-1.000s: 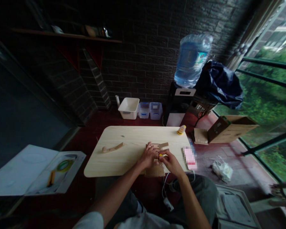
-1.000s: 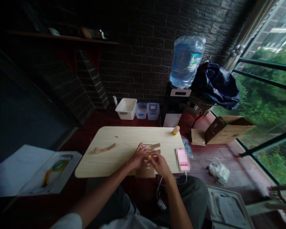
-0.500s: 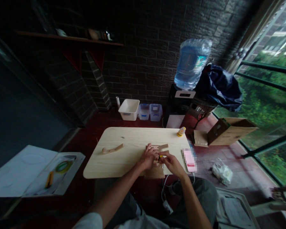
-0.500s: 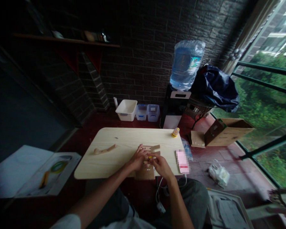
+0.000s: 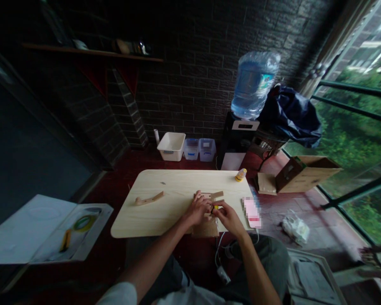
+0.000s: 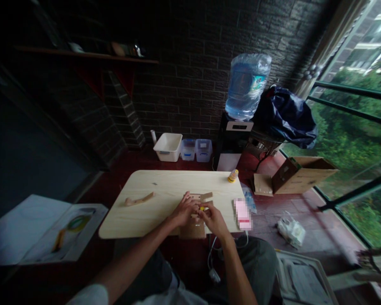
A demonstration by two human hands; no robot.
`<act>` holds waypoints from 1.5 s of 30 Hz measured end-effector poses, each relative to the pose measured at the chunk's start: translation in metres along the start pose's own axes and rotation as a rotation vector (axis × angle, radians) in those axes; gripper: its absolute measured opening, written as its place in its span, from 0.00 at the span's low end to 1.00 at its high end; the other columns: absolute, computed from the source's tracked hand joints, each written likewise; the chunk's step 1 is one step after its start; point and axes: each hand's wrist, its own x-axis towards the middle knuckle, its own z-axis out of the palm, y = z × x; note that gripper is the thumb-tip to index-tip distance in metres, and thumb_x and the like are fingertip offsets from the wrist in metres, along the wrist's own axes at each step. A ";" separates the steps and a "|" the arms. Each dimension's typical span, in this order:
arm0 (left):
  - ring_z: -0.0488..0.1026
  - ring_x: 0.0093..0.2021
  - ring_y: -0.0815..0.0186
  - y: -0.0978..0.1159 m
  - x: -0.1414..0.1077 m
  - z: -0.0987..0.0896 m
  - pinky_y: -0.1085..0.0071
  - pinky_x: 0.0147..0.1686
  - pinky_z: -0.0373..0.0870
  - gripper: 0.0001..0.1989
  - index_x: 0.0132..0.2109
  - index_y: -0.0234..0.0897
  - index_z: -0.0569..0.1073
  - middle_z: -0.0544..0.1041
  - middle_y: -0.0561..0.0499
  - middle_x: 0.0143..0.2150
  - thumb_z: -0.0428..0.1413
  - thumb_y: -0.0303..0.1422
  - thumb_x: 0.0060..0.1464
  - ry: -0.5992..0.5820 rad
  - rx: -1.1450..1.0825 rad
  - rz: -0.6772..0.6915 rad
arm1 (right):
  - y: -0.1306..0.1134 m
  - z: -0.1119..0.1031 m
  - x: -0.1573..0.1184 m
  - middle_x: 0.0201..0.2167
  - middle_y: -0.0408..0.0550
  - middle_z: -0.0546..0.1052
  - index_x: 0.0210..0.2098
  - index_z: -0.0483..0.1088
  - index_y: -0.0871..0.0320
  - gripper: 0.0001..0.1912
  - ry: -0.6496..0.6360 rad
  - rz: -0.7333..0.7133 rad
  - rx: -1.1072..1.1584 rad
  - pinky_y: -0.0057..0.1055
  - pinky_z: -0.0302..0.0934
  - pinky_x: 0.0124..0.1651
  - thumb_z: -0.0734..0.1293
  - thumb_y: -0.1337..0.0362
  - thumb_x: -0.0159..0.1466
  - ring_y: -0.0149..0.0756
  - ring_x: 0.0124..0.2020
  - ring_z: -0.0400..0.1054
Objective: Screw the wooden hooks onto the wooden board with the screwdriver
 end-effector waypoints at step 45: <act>0.67 0.62 0.54 -0.002 0.000 0.001 0.42 0.74 0.29 0.14 0.43 0.46 0.80 0.77 0.52 0.58 0.68 0.43 0.51 0.012 -0.007 0.022 | 0.019 0.006 0.001 0.34 0.50 0.82 0.53 0.72 0.55 0.26 0.031 -0.035 0.058 0.41 0.75 0.45 0.65 0.42 0.69 0.41 0.34 0.79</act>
